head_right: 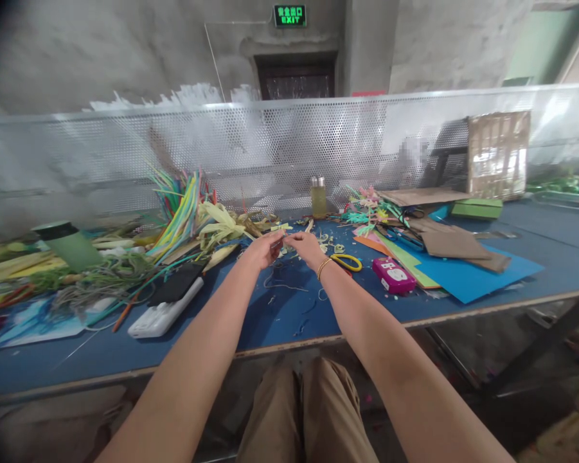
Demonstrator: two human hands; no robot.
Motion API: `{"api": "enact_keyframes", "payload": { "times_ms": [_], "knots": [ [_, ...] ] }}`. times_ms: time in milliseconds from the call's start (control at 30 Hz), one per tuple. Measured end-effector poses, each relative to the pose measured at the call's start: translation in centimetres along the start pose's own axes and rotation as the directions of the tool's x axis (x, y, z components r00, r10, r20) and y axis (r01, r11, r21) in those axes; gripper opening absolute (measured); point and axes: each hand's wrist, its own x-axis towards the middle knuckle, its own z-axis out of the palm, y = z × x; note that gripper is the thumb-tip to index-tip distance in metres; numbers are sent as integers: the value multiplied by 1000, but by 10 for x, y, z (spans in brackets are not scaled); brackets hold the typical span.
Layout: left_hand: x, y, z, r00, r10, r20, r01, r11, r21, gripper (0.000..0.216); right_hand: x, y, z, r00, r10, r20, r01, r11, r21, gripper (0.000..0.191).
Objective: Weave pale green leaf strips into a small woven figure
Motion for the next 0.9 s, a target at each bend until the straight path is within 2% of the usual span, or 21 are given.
{"api": "enact_keyframes", "payload": {
  "times_ms": [100,267,433,633,800,900],
  "knots": [
    [0,-2,0,1000,-12,25,11,1000,28,28,1,2,-1,999,-17,-47,17,1000,-6,21],
    [-1,-1,1,1000,6,12,-6,1000,-2,27,1,2,-1,1000,-3,-28,2,999,-32,21],
    [1,-1,0,999,29,14,-28,999,-42,22,1,-4,-5,992,110,-62,-108,994,32,24],
    [-1,-2,2,999,36,20,-36,999,-11,20,0,-17,-10,959,224,-176,-192,965,180,32],
    [-5,-2,4,999,24,44,-24,1000,-16,21,-1,-17,-7,975,190,-118,-161,963,216,35],
    [-6,-3,6,998,29,49,-28,999,-17,22,0,-13,-7,982,143,-124,-116,972,204,38]
  ]
}}
